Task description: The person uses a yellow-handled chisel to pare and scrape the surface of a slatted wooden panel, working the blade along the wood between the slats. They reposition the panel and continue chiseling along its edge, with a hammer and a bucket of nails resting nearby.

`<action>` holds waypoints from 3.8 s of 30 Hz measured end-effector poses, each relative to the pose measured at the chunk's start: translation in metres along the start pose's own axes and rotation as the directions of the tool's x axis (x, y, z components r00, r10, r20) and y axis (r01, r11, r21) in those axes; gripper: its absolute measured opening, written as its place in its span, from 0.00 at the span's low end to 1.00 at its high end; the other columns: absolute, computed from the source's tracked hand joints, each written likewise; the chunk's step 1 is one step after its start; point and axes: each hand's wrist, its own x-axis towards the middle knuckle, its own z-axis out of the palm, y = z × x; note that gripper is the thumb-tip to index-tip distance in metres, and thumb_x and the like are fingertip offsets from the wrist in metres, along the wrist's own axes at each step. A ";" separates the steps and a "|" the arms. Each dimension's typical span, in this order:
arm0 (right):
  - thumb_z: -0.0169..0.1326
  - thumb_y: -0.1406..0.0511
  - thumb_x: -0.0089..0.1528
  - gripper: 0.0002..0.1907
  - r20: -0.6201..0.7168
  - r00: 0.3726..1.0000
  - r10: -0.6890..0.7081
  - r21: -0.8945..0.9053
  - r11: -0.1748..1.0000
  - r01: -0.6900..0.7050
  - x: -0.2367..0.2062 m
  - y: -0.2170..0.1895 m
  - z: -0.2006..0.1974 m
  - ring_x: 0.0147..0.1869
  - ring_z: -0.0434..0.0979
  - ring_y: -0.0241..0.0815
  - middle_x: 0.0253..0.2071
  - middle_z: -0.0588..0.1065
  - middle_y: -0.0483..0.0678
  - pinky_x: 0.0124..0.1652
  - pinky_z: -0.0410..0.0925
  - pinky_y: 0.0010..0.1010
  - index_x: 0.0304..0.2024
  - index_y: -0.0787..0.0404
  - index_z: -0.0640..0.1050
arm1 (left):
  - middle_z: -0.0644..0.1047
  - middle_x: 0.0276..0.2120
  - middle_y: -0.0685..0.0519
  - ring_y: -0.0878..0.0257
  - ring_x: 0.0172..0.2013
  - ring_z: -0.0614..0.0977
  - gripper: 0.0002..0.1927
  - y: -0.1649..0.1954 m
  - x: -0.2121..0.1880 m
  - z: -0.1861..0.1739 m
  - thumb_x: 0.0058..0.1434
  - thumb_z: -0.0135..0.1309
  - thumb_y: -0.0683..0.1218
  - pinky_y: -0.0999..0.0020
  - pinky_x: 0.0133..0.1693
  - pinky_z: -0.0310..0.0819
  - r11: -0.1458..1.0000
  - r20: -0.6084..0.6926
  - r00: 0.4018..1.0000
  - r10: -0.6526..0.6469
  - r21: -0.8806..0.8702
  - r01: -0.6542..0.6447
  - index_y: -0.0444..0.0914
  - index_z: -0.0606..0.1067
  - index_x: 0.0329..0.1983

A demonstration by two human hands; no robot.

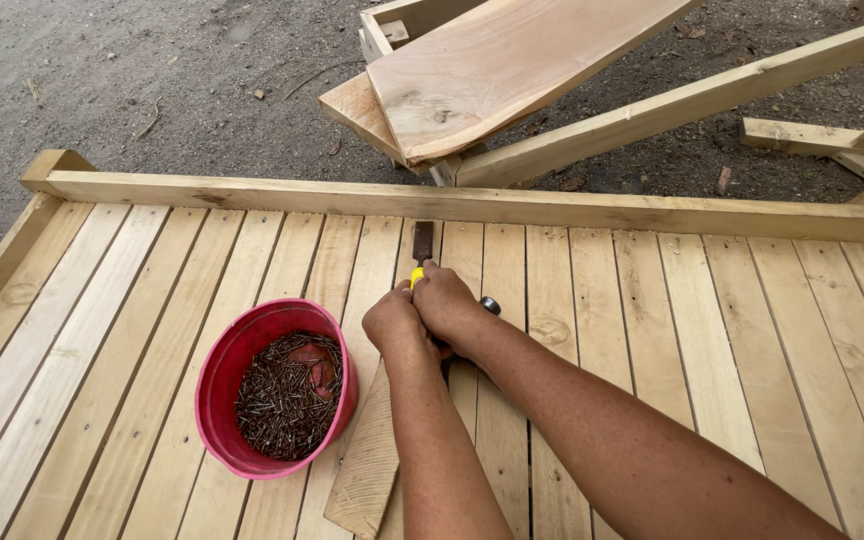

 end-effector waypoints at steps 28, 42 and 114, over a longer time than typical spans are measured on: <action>0.33 0.60 0.71 0.31 -0.019 1.000 0.025 -0.053 0.998 -0.026 0.003 -0.007 0.004 0.50 0.79 0.39 0.59 0.71 0.52 0.47 0.77 0.37 0.77 0.49 0.49 | 0.82 0.46 0.38 0.53 0.39 0.87 0.17 0.010 -0.005 -0.002 0.65 0.48 0.37 0.61 0.38 0.86 0.997 -0.029 0.997 -0.066 -0.036 0.064 0.29 0.79 0.54; 0.35 0.63 0.70 0.32 -0.015 0.999 -0.042 -0.076 0.996 0.041 0.010 -0.006 0.009 0.50 0.81 0.43 0.60 0.73 0.54 0.47 0.77 0.37 0.77 0.52 0.51 | 0.82 0.44 0.38 0.53 0.37 0.86 0.18 0.007 0.002 -0.005 0.63 0.47 0.37 0.61 0.35 0.83 0.994 -0.032 0.998 -0.053 -0.102 0.050 0.28 0.80 0.54; 0.35 0.60 0.72 0.28 -0.035 0.998 -0.047 -0.177 0.983 0.040 0.023 -0.006 0.010 0.51 0.81 0.44 0.60 0.73 0.55 0.46 0.78 0.37 0.75 0.55 0.55 | 0.77 0.52 0.40 0.50 0.46 0.84 0.24 0.008 -0.011 -0.010 0.66 0.43 0.44 0.51 0.42 0.81 0.896 0.179 0.966 -0.187 -0.372 0.242 0.32 0.71 0.63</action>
